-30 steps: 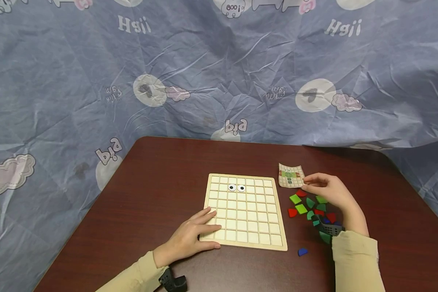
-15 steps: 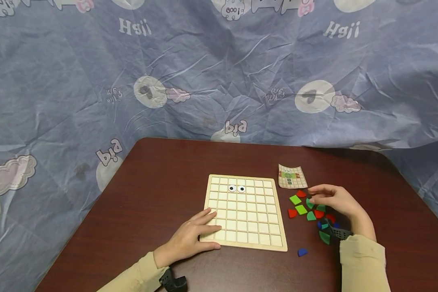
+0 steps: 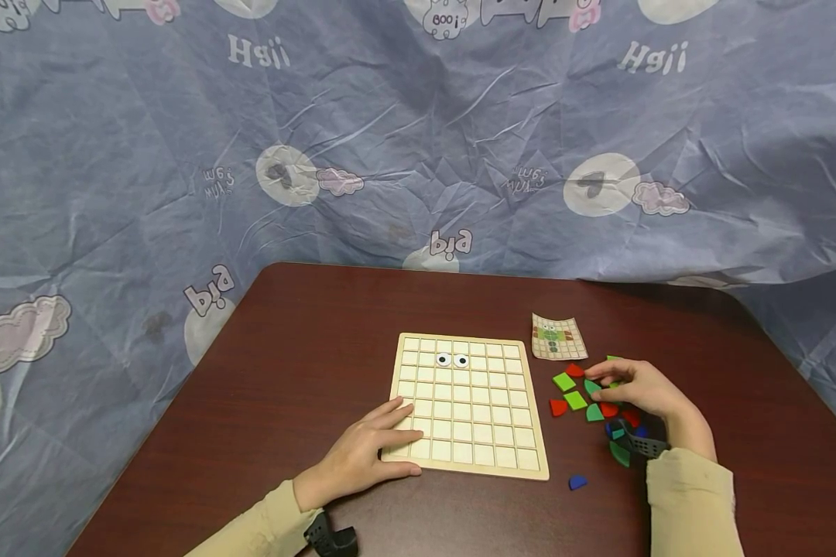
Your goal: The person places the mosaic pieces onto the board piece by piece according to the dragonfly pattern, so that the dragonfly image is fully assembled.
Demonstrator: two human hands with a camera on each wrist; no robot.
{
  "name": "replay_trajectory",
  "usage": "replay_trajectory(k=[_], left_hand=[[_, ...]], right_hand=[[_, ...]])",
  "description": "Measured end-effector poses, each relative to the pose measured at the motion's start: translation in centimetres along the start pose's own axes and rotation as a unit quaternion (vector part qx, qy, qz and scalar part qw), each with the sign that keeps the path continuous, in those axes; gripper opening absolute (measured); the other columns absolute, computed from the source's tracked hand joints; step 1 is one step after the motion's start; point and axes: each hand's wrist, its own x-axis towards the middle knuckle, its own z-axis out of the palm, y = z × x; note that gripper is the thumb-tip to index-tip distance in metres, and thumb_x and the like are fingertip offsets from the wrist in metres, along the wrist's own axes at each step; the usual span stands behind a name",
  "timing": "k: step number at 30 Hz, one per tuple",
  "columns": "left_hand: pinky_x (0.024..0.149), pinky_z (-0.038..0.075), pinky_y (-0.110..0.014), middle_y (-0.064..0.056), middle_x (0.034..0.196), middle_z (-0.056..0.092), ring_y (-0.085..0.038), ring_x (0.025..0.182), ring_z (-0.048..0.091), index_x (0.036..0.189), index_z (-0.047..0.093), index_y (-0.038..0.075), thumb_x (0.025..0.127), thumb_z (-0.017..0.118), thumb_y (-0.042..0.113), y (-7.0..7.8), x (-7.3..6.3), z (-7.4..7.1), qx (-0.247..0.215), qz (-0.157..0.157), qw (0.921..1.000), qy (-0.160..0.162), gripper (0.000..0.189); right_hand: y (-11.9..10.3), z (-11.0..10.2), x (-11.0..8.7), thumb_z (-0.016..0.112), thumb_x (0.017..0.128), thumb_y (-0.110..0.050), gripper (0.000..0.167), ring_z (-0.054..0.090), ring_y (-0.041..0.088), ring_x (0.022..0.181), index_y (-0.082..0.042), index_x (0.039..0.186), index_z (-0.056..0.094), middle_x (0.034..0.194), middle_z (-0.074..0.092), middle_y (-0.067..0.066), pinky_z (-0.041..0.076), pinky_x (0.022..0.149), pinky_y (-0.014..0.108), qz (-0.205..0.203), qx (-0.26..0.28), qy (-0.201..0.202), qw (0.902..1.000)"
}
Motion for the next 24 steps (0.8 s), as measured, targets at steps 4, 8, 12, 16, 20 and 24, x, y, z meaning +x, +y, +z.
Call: replay_trajectory(k=[4, 8, 12, 16, 20, 24], left_hand=[[0.103, 0.038, -0.044, -0.014, 0.137, 0.049, -0.029, 0.134, 0.035, 0.117, 0.069, 0.017, 0.081, 0.069, 0.047, 0.00, 0.02, 0.00, 0.000, 0.003, 1.0000, 0.000, 0.047], [0.103, 0.038, -0.044, -0.014, 0.137, 0.049, -0.030, 0.134, 0.035, 0.117, 0.069, 0.017, 0.081, 0.069, 0.047, 0.03, 0.04, -0.03, 0.000, 0.003, 1.0000, -0.001, 0.047], [0.102, 0.038, -0.044, -0.014, 0.137, 0.049, -0.030, 0.134, 0.035, 0.117, 0.069, 0.017, 0.081, 0.069, 0.047, 0.06, 0.04, -0.04, 0.000, 0.002, 1.0000, -0.002, 0.047], [0.103, 0.038, -0.044, -0.014, 0.136, 0.049, -0.029, 0.134, 0.035, 0.117, 0.069, 0.017, 0.081, 0.069, 0.047, 0.06, 0.04, -0.03, 0.000, 0.001, 1.0000, -0.003, 0.047], [0.103, 0.038, -0.044, -0.013, 0.137, 0.049, -0.029, 0.134, 0.035, 0.117, 0.069, 0.017, 0.081, 0.069, 0.048, 0.05, 0.05, -0.02, 0.002, 0.000, 1.0000, -0.004, 0.047], [0.103, 0.038, -0.044, -0.014, 0.137, 0.049, -0.029, 0.134, 0.035, 0.116, 0.069, 0.018, 0.081, 0.069, 0.048, 0.02, 0.05, 0.01, 0.004, 0.001, 1.0000, -0.002, 0.047]], right_hand=[[-0.10, 0.03, 0.02, 0.077, 0.078, -0.021, 0.041, 0.053, 0.013, 0.079, 0.000, 0.111, 0.066, 0.091, 0.060, 0.009, 0.048, 0.062, 0.028, 0.004, -0.007, 0.001, 1.0000], [-0.25, 0.18, 0.18, 0.074, 0.081, -0.017, 0.036, 0.052, 0.013, 0.071, 0.001, 0.110, 0.066, 0.084, 0.060, 0.008, 0.046, 0.058, 0.027, -0.002, -0.013, 0.002, 0.9999], [-0.28, 0.34, 0.38, 0.070, 0.082, -0.010, 0.030, 0.050, 0.013, 0.064, 0.001, 0.109, 0.066, 0.077, 0.059, 0.006, 0.043, 0.055, 0.027, -0.004, -0.022, 0.007, 0.9997], [-0.22, 0.43, 0.51, 0.069, 0.081, -0.008, 0.028, 0.050, 0.013, 0.062, 0.001, 0.107, 0.066, 0.076, 0.058, 0.006, 0.043, 0.054, 0.026, 0.002, -0.024, 0.014, 0.9996], [-0.19, 0.47, 0.54, 0.070, 0.081, -0.008, 0.027, 0.051, 0.014, 0.065, 0.003, 0.106, 0.065, 0.079, 0.060, 0.007, 0.046, 0.055, 0.027, -0.001, -0.017, 0.018, 0.9997], [-0.17, 0.40, 0.42, 0.074, 0.080, -0.014, 0.033, 0.053, 0.015, 0.073, 0.003, 0.107, 0.065, 0.085, 0.061, 0.008, 0.048, 0.058, 0.027, 0.005, -0.015, 0.028, 0.9995]])
